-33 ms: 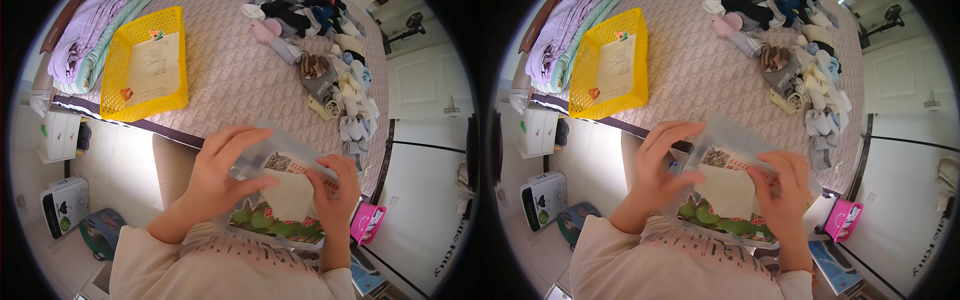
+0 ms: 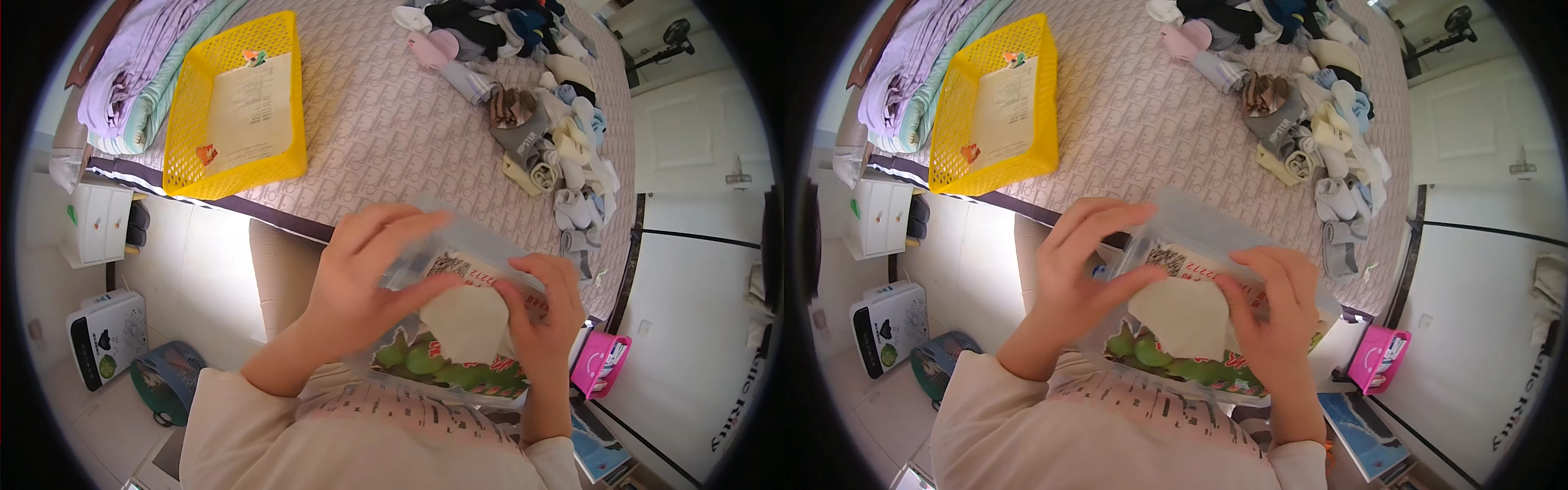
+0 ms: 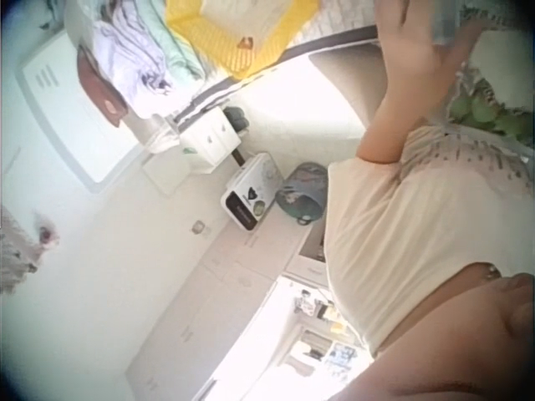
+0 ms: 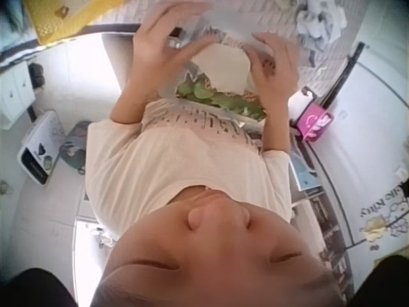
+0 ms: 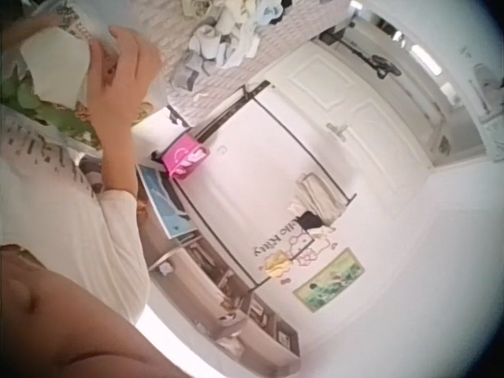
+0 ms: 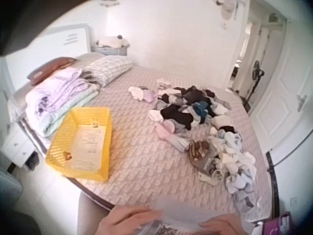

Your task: The person wipes the inside and outside of a clear plastic storage container with a cloth, including the lid and edges.

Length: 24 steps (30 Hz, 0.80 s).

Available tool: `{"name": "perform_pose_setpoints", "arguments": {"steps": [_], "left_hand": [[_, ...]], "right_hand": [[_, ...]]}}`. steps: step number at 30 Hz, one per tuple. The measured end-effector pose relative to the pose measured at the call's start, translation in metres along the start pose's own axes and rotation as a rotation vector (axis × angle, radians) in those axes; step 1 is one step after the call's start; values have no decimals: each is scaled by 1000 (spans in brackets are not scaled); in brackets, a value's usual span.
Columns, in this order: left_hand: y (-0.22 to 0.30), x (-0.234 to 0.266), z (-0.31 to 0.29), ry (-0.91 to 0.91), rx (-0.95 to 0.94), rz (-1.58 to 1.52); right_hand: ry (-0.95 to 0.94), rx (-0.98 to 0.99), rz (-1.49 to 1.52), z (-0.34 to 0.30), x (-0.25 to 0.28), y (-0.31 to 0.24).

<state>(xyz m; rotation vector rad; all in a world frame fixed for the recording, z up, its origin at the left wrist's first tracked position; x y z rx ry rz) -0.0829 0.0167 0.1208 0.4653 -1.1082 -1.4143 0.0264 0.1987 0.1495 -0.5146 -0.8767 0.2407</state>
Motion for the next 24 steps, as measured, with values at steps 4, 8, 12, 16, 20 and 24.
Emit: {"name": "perform_pose_setpoints", "arguments": {"steps": [4,8,12,16,20,24], "left_hand": [[10,-10,1,63,-108,28],[11,-9,-7,186,-169,30],[11,-11,-12,196,-199,82],[14,-13,-12,135,-305,170],[6,-11,-15,102,-333,151],[-2,-8,-24,81,-308,59]], "right_hand": [[-4,-4,23,-4,-5,3],[-12,-42,46,-4,-7,7],[15,-59,80,-6,-9,8],[16,-83,85,-7,-8,10],[25,-1,99,-3,-12,9],[6,24,111,-3,-12,8]]}}
Point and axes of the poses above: each hand's wrist, its own z-axis towards the middle knuckle, its own x-axis out of the back of the hand, y = z × x, the point moved 5 cm from there along z, towards the middle knuckle, and after that the axes turned 15 degrees about y, right-handed, at the moved point
